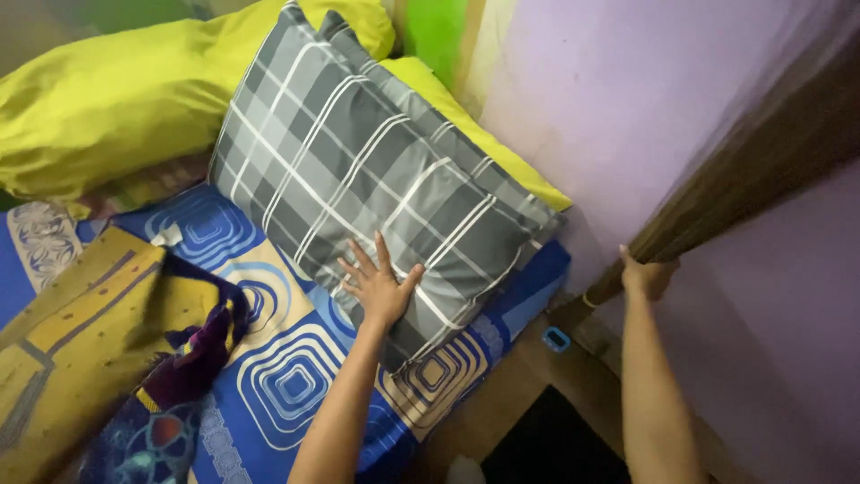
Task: Tidying a bed by rearranging pillows, sweeping the mattress surface with a broom, and folding blankets.
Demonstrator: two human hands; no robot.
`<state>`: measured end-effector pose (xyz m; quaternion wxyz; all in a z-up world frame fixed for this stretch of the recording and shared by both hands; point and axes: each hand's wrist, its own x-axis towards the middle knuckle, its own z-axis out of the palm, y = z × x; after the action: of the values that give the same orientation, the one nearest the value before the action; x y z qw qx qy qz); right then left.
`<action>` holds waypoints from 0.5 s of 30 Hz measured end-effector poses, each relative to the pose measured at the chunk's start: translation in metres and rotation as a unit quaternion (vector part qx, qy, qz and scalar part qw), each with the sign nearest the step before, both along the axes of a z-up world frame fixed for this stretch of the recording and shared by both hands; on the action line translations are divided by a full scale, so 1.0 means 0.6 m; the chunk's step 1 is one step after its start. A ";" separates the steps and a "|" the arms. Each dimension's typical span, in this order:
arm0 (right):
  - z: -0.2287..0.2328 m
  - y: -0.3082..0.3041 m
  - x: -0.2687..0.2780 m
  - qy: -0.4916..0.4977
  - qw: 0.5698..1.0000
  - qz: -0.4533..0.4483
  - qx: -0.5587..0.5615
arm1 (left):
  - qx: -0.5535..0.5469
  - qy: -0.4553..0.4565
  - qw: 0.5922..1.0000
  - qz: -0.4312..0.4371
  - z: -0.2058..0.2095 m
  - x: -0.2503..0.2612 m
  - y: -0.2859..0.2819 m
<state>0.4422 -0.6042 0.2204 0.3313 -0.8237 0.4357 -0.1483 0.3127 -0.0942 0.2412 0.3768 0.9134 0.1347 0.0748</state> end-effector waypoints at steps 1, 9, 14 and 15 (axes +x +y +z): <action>0.004 0.002 -0.009 0.004 1.000 0.007 -0.002 | -0.002 0.004 1.000 0.007 -0.006 0.002 0.000; 0.005 0.011 -0.071 -0.254 0.937 0.118 -0.210 | -0.022 0.048 0.998 -0.027 -0.002 -0.012 0.020; 0.152 0.058 -0.196 -0.315 0.899 0.180 -0.244 | -0.048 0.083 0.994 -0.044 0.046 -0.068 0.023; 0.203 0.093 -0.214 -0.352 0.881 0.222 -0.226 | -0.043 0.097 0.994 -0.034 0.066 -0.073 0.032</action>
<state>0.3136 -0.5482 0.3420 0.2920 -0.8450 0.0505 -0.4452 0.2688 -0.0750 0.2807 0.4034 0.9033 0.1424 -0.0329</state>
